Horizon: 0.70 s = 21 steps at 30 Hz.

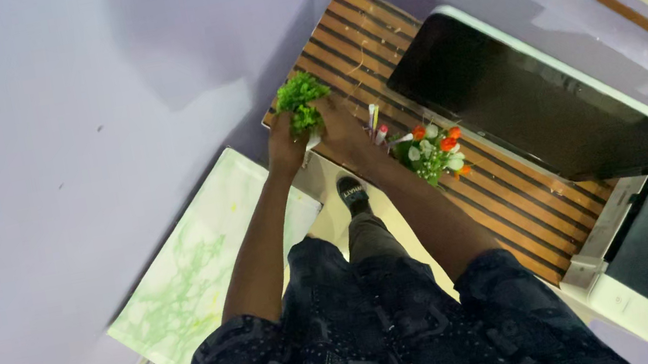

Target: The person wipes the surfaces of a computer monitor, a central processing unit, and a computer printer with a cloth before moving around the room to handle a small plant.

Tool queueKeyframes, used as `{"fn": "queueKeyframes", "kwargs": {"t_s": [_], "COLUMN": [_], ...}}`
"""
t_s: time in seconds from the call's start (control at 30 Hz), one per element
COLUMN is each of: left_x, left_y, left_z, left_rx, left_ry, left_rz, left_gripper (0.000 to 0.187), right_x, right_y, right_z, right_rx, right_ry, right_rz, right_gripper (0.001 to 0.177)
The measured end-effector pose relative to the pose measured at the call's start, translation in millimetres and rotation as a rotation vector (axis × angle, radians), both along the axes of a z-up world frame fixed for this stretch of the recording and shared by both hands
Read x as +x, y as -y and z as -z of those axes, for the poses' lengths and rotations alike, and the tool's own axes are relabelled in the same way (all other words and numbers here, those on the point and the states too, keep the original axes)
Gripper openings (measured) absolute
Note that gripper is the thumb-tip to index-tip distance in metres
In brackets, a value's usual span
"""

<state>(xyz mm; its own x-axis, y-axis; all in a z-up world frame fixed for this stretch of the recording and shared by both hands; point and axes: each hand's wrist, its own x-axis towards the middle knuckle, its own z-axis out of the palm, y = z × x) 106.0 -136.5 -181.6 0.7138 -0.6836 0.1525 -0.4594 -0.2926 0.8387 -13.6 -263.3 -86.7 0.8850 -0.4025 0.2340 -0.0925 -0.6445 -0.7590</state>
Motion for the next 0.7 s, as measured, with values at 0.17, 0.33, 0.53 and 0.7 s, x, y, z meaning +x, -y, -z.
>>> {"fn": "queueKeyframes", "kwargs": {"t_s": [0.17, 0.33, 0.53, 0.7], "left_x": [-13, -24, -38, -38], "left_y": [-1, -5, 6, 20], "left_z": [50, 31, 29, 54], "left_rx": [-0.029, 0.005, 0.112, -0.136], "left_ry": [0.087, 0.075, 0.028, -0.483], "left_rz": [-0.024, 0.025, -0.057, -0.166], "left_gripper": [0.077, 0.105, 0.128, 0.093], "right_x": [5, 9, 18, 27], "right_y": [2, -5, 9, 26], "right_z": [42, 41, 61, 62], "right_rx": [-0.049, -0.046, -0.071, -0.03], "right_ry": [-0.121, -0.199, -0.081, -0.086], "right_rz": [0.02, 0.084, 0.13, 0.324], "right_gripper": [0.056, 0.06, 0.05, 0.035]}}
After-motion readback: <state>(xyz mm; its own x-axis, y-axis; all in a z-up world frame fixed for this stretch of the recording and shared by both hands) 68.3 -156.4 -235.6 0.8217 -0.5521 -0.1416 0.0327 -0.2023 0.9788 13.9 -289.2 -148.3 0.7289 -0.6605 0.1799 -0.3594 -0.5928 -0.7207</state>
